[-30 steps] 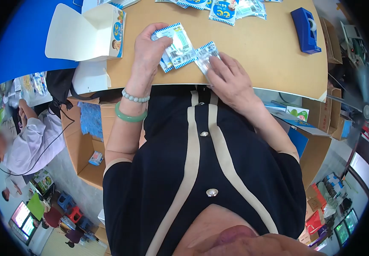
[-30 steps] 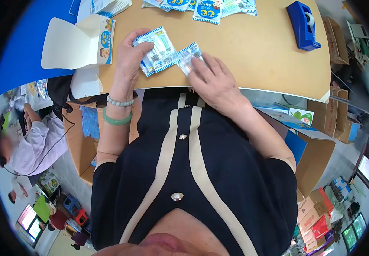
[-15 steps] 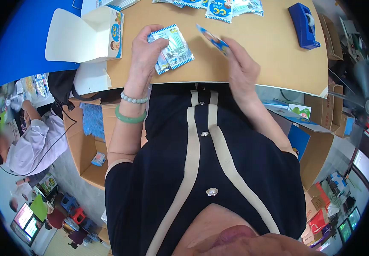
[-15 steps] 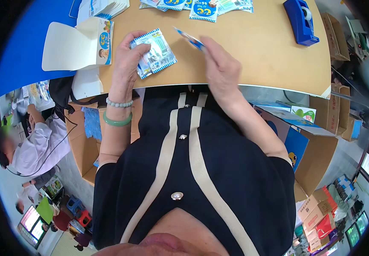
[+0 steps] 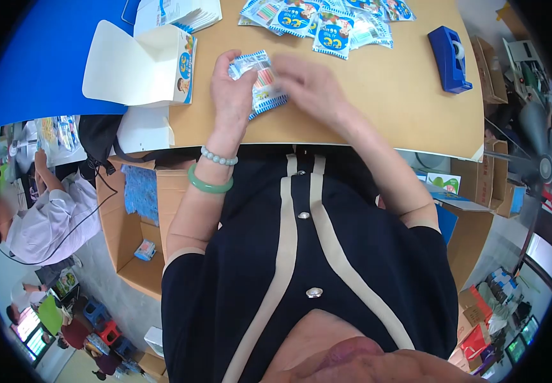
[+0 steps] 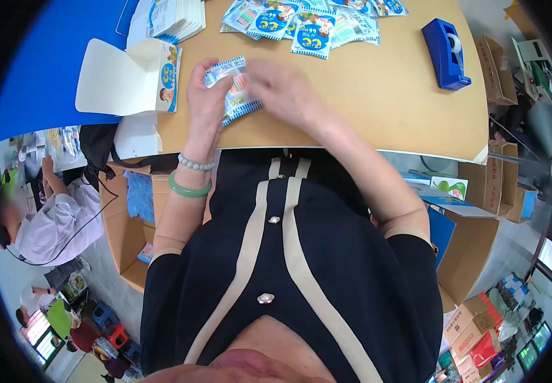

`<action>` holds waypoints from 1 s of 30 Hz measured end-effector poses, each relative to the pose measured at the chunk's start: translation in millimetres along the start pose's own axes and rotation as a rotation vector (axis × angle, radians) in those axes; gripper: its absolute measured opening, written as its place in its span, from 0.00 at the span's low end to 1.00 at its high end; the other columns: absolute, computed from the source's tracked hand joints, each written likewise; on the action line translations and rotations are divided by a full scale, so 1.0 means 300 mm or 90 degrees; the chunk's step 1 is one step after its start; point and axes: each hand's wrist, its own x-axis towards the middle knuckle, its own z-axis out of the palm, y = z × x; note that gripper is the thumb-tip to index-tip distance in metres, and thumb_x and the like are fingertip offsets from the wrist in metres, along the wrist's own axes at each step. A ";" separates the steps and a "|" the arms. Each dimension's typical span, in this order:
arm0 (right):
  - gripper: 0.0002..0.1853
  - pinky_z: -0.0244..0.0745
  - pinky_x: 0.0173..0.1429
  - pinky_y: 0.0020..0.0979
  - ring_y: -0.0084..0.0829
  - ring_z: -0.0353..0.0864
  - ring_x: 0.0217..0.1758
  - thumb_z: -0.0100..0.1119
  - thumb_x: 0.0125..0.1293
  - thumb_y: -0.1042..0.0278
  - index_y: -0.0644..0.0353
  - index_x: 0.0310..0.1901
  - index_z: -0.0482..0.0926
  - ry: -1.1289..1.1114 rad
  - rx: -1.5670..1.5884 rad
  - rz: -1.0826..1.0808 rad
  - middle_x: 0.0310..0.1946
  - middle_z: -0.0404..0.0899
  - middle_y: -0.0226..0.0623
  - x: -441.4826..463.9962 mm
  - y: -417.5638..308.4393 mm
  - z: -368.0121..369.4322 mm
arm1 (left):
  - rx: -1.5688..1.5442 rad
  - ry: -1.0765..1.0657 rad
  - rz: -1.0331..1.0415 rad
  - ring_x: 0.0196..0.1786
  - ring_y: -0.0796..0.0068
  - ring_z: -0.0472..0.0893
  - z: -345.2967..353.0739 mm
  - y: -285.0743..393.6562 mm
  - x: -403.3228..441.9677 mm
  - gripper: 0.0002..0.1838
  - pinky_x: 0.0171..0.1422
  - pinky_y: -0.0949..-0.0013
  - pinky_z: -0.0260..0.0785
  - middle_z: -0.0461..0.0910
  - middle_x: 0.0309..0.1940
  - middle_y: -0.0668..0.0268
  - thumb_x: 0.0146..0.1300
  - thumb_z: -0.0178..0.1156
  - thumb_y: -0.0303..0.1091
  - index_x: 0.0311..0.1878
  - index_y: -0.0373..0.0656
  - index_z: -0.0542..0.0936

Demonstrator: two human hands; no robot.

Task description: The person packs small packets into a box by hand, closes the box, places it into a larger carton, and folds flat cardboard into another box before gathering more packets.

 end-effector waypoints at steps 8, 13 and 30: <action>0.13 0.73 0.58 0.45 0.48 0.79 0.52 0.59 0.57 0.66 0.61 0.43 0.80 0.037 -0.403 0.006 0.44 0.81 0.48 0.253 0.171 -0.110 | -0.085 0.035 -0.052 0.44 0.72 0.82 -0.030 0.036 0.032 0.23 0.47 0.70 0.78 0.80 0.46 0.57 0.58 0.63 0.20 0.58 0.36 0.73; 0.17 0.77 0.56 0.40 0.45 0.80 0.54 0.60 0.63 0.73 0.59 0.54 0.77 0.119 -0.338 0.100 0.52 0.80 0.44 0.153 0.146 -0.119 | -0.107 0.017 -0.062 0.42 0.73 0.82 -0.044 0.040 0.057 0.23 0.44 0.70 0.78 0.80 0.44 0.58 0.59 0.64 0.21 0.58 0.36 0.73; 0.06 0.76 0.54 0.43 0.47 0.80 0.49 0.58 0.60 0.72 0.62 0.37 0.77 0.098 -0.356 -0.187 0.40 0.80 0.46 0.336 0.177 -0.003 | -0.008 0.070 -0.005 0.42 0.76 0.81 0.007 0.033 0.089 0.23 0.47 0.71 0.76 0.82 0.44 0.59 0.57 0.69 0.26 0.55 0.35 0.75</action>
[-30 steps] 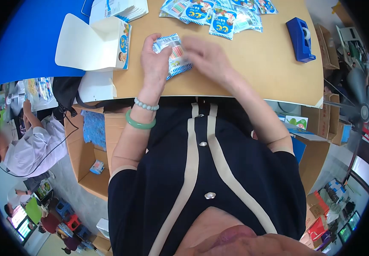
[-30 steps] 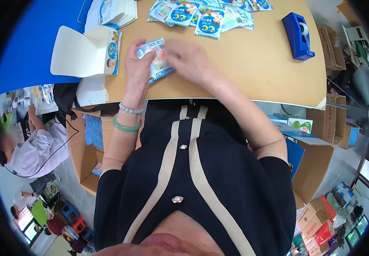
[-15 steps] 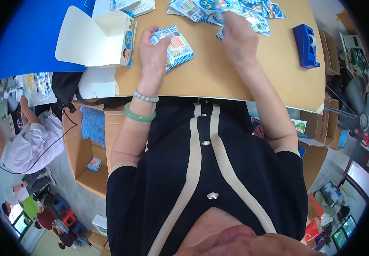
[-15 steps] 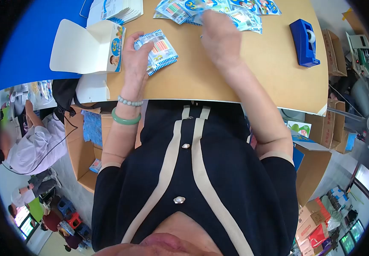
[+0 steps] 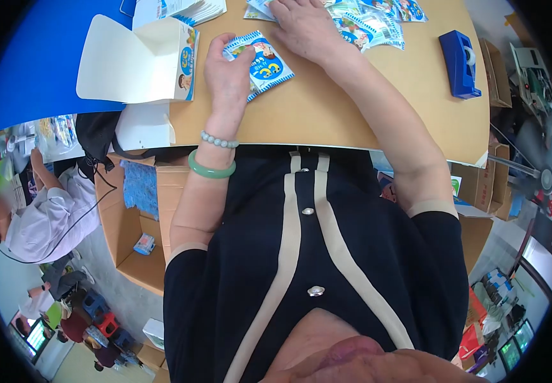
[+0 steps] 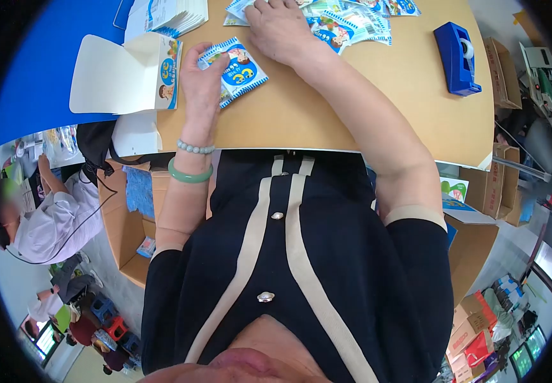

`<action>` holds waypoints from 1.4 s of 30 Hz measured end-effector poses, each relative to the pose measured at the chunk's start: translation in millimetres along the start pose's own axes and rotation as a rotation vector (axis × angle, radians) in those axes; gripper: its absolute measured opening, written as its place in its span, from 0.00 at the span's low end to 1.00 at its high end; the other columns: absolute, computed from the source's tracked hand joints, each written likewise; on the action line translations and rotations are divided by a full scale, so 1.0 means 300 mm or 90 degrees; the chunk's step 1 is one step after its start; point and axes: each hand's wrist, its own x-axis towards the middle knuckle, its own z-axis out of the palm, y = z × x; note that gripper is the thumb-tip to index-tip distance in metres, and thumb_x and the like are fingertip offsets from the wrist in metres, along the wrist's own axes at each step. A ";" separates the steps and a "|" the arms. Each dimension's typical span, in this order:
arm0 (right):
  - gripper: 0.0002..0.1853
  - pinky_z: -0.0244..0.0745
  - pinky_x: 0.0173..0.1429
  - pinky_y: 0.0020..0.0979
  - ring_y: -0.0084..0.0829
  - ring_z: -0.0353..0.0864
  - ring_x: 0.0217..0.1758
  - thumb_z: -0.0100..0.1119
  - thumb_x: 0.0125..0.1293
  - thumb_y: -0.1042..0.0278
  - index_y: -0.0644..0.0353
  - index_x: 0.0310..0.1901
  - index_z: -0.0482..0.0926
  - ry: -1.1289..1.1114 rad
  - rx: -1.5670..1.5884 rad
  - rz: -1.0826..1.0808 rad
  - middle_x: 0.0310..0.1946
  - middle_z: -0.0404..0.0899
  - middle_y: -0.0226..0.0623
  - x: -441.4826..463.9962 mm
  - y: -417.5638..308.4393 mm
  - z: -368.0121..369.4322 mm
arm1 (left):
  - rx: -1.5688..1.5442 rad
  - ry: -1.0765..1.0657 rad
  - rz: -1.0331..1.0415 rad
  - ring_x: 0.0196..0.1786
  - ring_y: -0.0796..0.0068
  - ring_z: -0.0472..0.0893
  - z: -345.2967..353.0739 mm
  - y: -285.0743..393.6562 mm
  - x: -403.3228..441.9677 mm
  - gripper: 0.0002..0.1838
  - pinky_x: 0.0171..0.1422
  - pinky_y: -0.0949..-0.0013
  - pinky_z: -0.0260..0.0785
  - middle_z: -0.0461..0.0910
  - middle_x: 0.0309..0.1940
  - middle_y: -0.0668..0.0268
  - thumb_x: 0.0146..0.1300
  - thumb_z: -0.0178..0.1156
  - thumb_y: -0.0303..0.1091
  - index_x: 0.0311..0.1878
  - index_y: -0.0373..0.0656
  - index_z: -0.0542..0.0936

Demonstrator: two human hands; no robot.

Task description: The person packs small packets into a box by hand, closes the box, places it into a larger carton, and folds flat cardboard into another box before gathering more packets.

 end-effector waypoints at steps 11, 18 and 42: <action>0.11 0.78 0.51 0.42 0.43 0.82 0.50 0.58 0.66 0.60 0.61 0.37 0.78 -0.218 0.035 0.176 0.41 0.83 0.39 -0.095 -0.295 -0.084 | 0.068 0.058 0.060 0.42 0.74 0.81 -0.013 0.012 0.025 0.23 0.47 0.71 0.75 0.82 0.44 0.59 0.57 0.69 0.27 0.55 0.35 0.75; 0.11 0.79 0.44 0.44 0.44 0.84 0.43 0.60 0.65 0.61 0.57 0.43 0.76 -0.306 0.351 0.247 0.39 0.82 0.39 -0.019 -0.124 -0.158 | 0.110 0.045 0.038 0.42 0.74 0.81 -0.003 0.031 0.021 0.27 0.46 0.70 0.75 0.82 0.44 0.57 0.56 0.70 0.28 0.58 0.36 0.72; 0.10 0.77 0.51 0.45 0.51 0.80 0.45 0.50 0.65 0.71 0.65 0.41 0.79 -0.176 -0.060 0.004 0.39 0.79 0.51 -0.032 -0.003 -0.090 | 0.145 0.026 0.034 0.44 0.67 0.85 -0.033 -0.022 0.029 0.27 0.50 0.66 0.76 0.84 0.45 0.54 0.56 0.69 0.32 0.58 0.36 0.74</action>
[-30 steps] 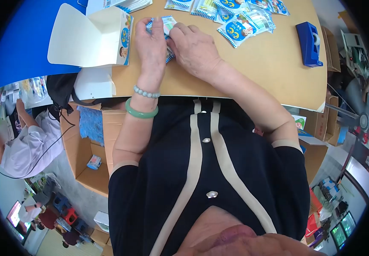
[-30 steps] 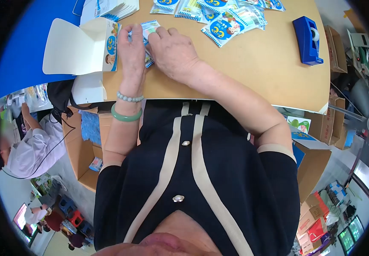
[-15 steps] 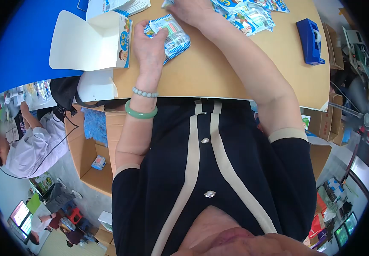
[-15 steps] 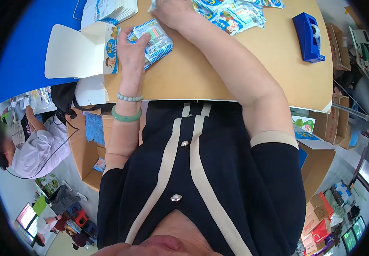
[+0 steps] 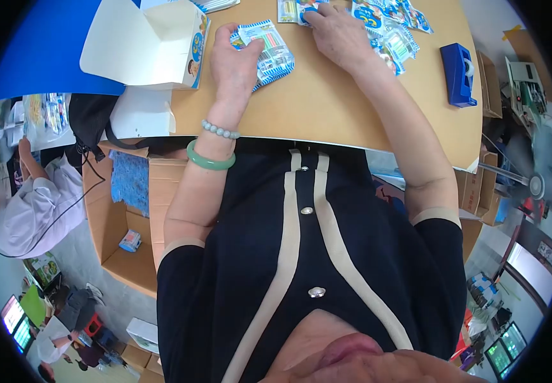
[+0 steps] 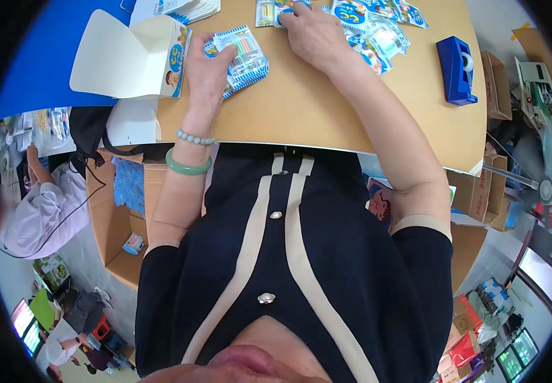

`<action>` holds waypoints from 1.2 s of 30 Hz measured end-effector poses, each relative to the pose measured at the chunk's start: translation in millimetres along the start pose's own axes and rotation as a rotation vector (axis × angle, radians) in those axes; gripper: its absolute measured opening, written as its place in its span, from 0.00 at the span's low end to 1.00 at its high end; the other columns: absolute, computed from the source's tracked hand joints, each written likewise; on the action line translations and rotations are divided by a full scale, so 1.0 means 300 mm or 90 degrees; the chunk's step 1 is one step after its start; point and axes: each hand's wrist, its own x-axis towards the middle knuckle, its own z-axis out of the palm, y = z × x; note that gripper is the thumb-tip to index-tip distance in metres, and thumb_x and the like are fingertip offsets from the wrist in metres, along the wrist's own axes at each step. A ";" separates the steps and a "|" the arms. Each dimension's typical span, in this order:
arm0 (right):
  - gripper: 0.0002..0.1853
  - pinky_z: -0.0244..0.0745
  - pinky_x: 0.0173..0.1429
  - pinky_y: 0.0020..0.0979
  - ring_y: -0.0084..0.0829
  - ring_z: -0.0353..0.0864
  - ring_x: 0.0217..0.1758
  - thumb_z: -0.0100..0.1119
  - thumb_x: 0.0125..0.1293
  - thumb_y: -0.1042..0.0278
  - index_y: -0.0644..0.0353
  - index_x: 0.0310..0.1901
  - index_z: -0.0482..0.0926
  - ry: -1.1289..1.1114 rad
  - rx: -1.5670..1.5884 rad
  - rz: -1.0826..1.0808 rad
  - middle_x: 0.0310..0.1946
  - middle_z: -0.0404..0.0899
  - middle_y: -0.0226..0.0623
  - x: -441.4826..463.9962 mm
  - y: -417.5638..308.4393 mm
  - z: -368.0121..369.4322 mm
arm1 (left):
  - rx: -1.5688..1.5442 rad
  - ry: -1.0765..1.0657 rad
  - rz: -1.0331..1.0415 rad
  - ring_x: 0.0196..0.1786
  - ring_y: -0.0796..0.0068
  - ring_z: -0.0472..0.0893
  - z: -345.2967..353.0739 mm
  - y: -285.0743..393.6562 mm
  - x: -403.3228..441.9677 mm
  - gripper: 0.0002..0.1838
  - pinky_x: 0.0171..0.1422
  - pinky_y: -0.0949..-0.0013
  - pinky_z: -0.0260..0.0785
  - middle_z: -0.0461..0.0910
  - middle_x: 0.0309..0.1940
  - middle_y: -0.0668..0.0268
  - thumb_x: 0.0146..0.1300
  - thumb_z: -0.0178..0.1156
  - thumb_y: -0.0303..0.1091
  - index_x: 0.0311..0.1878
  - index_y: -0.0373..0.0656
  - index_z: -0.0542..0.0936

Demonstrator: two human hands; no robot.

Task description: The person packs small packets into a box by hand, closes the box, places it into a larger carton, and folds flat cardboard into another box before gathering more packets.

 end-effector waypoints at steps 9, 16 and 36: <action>0.08 0.80 0.44 0.45 0.48 0.82 0.41 0.50 0.63 0.72 0.63 0.38 0.79 0.026 -0.063 0.048 0.35 0.80 0.48 -0.001 0.025 0.069 | -0.032 -0.011 -0.013 0.45 0.65 0.85 -0.007 -0.002 -0.003 0.28 0.51 0.65 0.76 0.84 0.46 0.54 0.56 0.69 0.33 0.59 0.36 0.74; 0.06 0.81 0.38 0.44 0.47 0.84 0.36 0.51 0.62 0.71 0.63 0.35 0.78 0.084 -0.087 0.104 0.34 0.81 0.46 -0.026 -0.006 0.045 | -0.008 -0.024 -0.021 0.45 0.66 0.84 -0.013 0.008 -0.005 0.28 0.51 0.66 0.76 0.84 0.46 0.54 0.56 0.69 0.33 0.60 0.36 0.73; 0.11 0.80 0.47 0.40 0.49 0.83 0.45 0.61 0.64 0.76 0.62 0.47 0.75 0.198 0.370 0.095 0.48 0.82 0.47 -0.132 -0.286 0.095 | -0.098 -0.026 -0.009 0.46 0.64 0.84 0.007 0.010 -0.012 0.28 0.51 0.65 0.76 0.84 0.46 0.53 0.57 0.68 0.36 0.59 0.34 0.74</action>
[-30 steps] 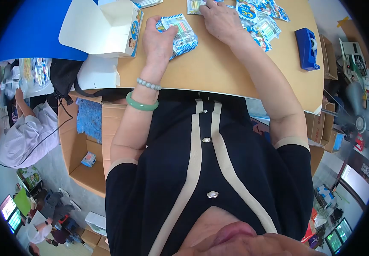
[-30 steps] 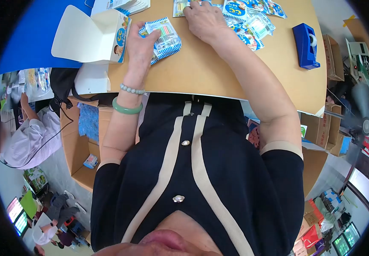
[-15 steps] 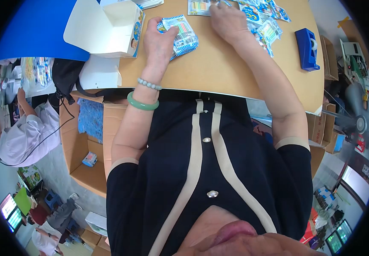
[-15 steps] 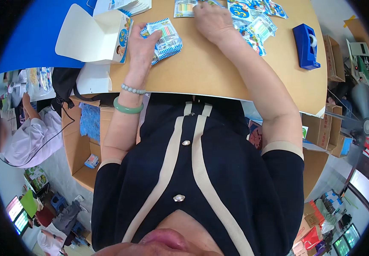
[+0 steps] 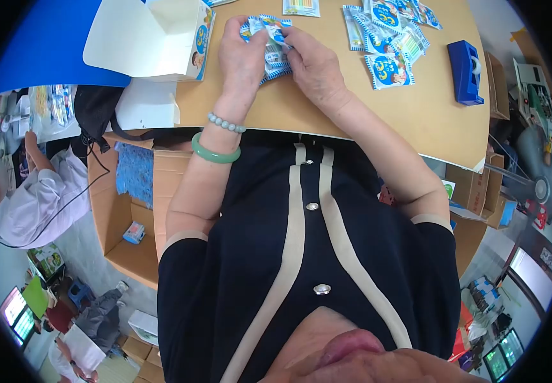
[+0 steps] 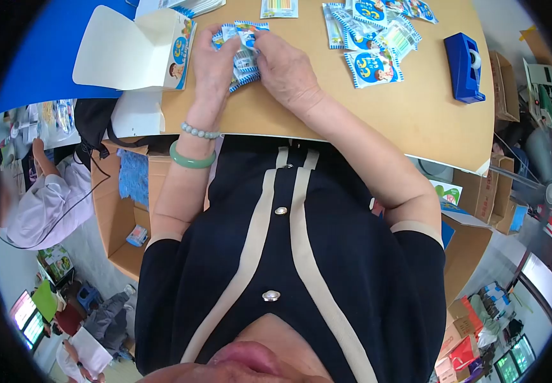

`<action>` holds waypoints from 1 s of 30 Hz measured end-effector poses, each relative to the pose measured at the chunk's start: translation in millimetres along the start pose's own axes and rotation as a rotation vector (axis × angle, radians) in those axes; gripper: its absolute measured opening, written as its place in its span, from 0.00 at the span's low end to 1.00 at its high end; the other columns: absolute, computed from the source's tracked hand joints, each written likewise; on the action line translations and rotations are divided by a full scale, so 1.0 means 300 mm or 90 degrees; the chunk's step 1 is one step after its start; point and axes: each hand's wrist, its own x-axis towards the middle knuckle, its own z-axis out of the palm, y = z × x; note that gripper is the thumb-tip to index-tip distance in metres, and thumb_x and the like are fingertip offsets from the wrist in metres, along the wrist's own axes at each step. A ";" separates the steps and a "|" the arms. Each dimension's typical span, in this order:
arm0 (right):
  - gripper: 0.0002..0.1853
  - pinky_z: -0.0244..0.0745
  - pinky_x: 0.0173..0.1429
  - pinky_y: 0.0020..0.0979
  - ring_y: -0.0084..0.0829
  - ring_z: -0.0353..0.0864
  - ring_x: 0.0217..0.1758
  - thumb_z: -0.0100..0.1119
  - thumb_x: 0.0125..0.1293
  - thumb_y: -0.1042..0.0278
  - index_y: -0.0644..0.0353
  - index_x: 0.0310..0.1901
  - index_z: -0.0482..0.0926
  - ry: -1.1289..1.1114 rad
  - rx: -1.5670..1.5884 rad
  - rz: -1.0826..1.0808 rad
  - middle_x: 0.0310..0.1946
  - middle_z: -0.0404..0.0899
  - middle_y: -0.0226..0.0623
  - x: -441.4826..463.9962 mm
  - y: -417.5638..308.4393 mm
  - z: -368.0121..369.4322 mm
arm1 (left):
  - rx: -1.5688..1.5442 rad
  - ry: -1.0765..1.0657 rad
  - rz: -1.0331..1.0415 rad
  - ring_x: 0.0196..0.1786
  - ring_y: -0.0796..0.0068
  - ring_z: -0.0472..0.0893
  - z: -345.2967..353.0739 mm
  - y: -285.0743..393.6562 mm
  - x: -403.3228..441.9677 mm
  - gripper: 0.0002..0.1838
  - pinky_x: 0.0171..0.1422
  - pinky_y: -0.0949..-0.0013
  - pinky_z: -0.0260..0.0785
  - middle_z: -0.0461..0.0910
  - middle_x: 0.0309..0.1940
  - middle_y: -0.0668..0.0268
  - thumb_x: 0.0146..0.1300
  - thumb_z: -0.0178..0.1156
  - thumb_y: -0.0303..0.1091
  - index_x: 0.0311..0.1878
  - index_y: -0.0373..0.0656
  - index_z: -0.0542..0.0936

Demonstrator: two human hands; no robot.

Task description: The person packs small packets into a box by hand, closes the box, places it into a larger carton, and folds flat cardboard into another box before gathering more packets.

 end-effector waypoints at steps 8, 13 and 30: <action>0.10 0.79 0.45 0.40 0.47 0.83 0.43 0.60 0.66 0.71 0.62 0.47 0.76 -0.138 0.216 0.142 0.46 0.82 0.48 0.104 0.009 -0.128 | 0.130 -0.011 0.082 0.49 0.61 0.85 -0.011 -0.006 0.029 0.30 0.53 0.63 0.76 0.83 0.49 0.51 0.56 0.69 0.39 0.62 0.39 0.74; 0.13 0.80 0.47 0.43 0.45 0.82 0.48 0.54 0.62 0.69 0.64 0.47 0.78 0.088 -0.290 -0.120 0.40 0.81 0.47 0.231 0.159 -0.062 | 0.095 -0.038 0.028 0.50 0.61 0.84 -0.010 0.012 0.014 0.31 0.54 0.62 0.76 0.83 0.49 0.51 0.56 0.70 0.38 0.63 0.40 0.75; 0.08 0.78 0.42 0.45 0.47 0.83 0.40 0.58 0.68 0.64 0.59 0.41 0.74 -0.254 -0.021 0.071 0.35 0.80 0.44 0.169 -0.007 -0.204 | 0.215 0.023 0.064 0.48 0.57 0.84 0.013 0.058 0.007 0.27 0.53 0.60 0.75 0.84 0.47 0.53 0.58 0.69 0.42 0.59 0.39 0.77</action>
